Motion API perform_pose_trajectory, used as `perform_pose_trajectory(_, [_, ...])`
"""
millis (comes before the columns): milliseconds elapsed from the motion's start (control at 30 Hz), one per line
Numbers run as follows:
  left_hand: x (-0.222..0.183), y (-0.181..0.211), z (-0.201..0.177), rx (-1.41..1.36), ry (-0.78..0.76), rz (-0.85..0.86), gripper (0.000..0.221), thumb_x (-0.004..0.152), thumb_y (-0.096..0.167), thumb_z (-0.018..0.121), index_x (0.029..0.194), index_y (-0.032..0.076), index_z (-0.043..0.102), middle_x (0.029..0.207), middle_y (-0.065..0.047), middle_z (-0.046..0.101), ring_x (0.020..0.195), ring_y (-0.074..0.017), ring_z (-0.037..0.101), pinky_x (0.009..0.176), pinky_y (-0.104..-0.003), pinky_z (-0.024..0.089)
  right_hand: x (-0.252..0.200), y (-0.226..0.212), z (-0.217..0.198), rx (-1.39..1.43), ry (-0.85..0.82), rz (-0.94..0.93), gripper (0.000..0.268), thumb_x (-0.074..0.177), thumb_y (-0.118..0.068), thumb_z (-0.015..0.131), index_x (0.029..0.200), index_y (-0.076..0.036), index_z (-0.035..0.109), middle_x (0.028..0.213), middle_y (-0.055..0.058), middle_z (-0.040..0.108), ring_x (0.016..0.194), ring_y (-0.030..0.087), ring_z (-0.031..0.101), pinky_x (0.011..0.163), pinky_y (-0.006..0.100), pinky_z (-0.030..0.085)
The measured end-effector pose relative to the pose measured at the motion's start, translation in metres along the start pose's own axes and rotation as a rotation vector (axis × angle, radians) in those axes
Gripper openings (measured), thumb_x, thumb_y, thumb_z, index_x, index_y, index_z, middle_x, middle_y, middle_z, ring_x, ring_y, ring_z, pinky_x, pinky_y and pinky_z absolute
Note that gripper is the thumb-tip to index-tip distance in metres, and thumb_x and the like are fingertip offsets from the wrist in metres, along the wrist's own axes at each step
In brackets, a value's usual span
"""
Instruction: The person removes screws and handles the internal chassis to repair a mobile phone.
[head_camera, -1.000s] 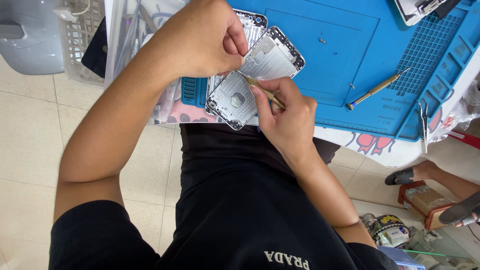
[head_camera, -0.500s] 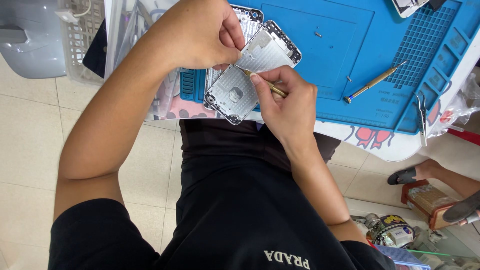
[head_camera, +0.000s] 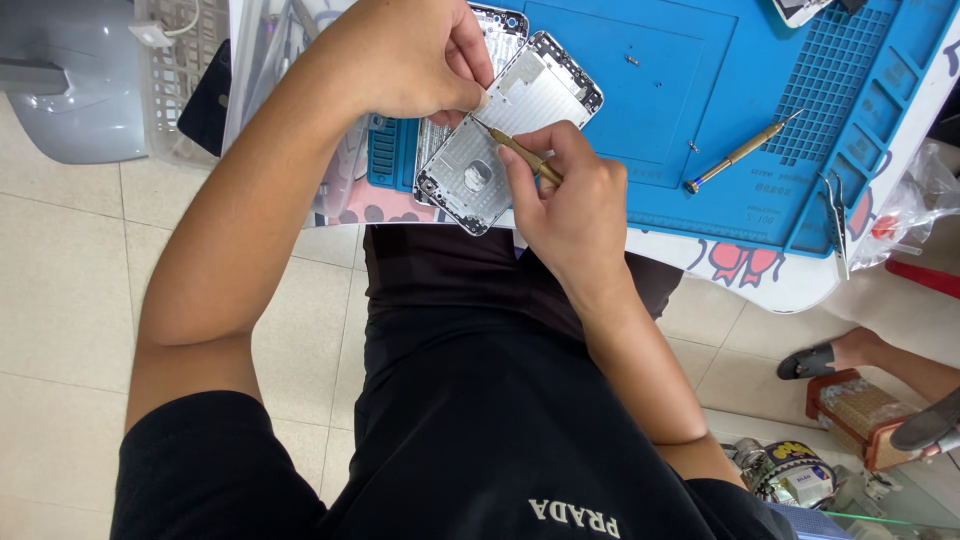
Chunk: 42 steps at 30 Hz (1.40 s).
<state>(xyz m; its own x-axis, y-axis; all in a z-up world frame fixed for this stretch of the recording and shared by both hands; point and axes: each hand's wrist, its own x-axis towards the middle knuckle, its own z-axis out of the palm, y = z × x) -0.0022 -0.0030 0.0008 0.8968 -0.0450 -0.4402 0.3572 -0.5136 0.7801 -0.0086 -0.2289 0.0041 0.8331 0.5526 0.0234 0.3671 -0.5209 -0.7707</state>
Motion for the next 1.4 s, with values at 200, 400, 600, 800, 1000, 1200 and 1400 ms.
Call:
perform_pose_trajectory(200, [-0.001, 0.002, 0.001, 0.037, 0.003, 0.0, 0.02, 0.083, 0.009, 0.081, 0.1, 0.002, 0.075, 0.083, -0.009, 0.077, 0.068, -0.0133, 0.077, 0.061, -0.026, 0.062, -0.004, 0.002, 0.004, -0.015, 0.042, -0.034, 0.016, 0.097, -0.013, 0.081, 0.093, -0.004, 0.069, 0.054, 0.002, 0.05, 0.043, 0.011, 0.046, 0.046, 0.029, 0.035])
perform_pose_trajectory(400, [0.0, -0.002, 0.003, 0.036, 0.003, 0.013, 0.019, 0.084, 0.009, 0.08, 0.101, 0.003, 0.075, 0.083, -0.009, 0.077, 0.067, -0.014, 0.077, 0.06, -0.026, 0.062, -0.01, 0.005, 0.009, 0.01, 0.054, -0.014, 0.015, 0.099, -0.012, 0.08, 0.098, -0.004, 0.067, 0.054, -0.001, 0.048, 0.044, 0.01, 0.046, 0.046, 0.029, 0.034])
perform_pose_trajectory(600, [0.004, -0.006, 0.004, 0.048, -0.013, -0.008, 0.016, 0.087, 0.011, 0.078, 0.102, 0.004, 0.075, 0.082, -0.009, 0.077, 0.068, -0.013, 0.077, 0.06, -0.026, 0.062, -0.011, 0.003, 0.008, 0.013, 0.044, -0.027, 0.015, 0.096, -0.008, 0.08, 0.1, -0.003, 0.067, 0.052, 0.0, 0.044, 0.042, 0.01, 0.042, 0.045, 0.03, 0.032])
perform_pose_trajectory(800, [0.002, -0.004, 0.005, -0.005, -0.006, -0.035, 0.016, 0.086, 0.011, 0.079, 0.101, 0.005, 0.075, 0.083, -0.007, 0.077, 0.068, -0.0122, 0.076, 0.059, -0.026, 0.062, -0.013, 0.008, 0.011, 0.052, 0.051, 0.01, 0.015, 0.096, -0.008, 0.079, 0.1, 0.0, 0.066, 0.052, 0.001, 0.043, 0.043, 0.009, 0.04, 0.046, 0.029, 0.031])
perform_pose_trajectory(1000, [0.003, -0.005, 0.006, 0.039, 0.002, -0.038, 0.016, 0.088, 0.012, 0.078, 0.103, 0.006, 0.075, 0.082, -0.007, 0.076, 0.069, -0.0116, 0.076, 0.06, -0.026, 0.061, -0.01, 0.009, 0.01, 0.098, 0.038, 0.054, 0.015, 0.097, -0.009, 0.078, 0.098, 0.0, 0.067, 0.054, 0.001, 0.051, 0.046, 0.006, 0.045, 0.046, 0.027, 0.034])
perform_pose_trajectory(1200, [0.002, -0.005, 0.006, -0.036, 0.021, -0.044, 0.017, 0.087, 0.01, 0.078, 0.102, 0.004, 0.075, 0.082, -0.006, 0.076, 0.067, -0.011, 0.076, 0.059, -0.025, 0.062, -0.005, 0.011, 0.005, 0.105, -0.005, 0.085, 0.016, 0.097, -0.011, 0.079, 0.096, -0.001, 0.067, 0.053, 0.001, 0.052, 0.046, 0.005, 0.046, 0.047, 0.026, 0.034])
perform_pose_trajectory(1400, [-0.011, -0.001, 0.011, -0.024, 0.11, 0.038, 0.014, 0.086, 0.006, 0.078, 0.1, 0.003, 0.076, 0.078, -0.007, 0.076, 0.063, -0.0109, 0.075, 0.056, -0.025, 0.059, -0.008, 0.011, 0.004, 0.136, -0.015, 0.084, 0.015, 0.097, -0.011, 0.077, 0.102, -0.001, 0.067, 0.053, -0.003, 0.051, 0.046, 0.003, 0.047, 0.046, 0.025, 0.033])
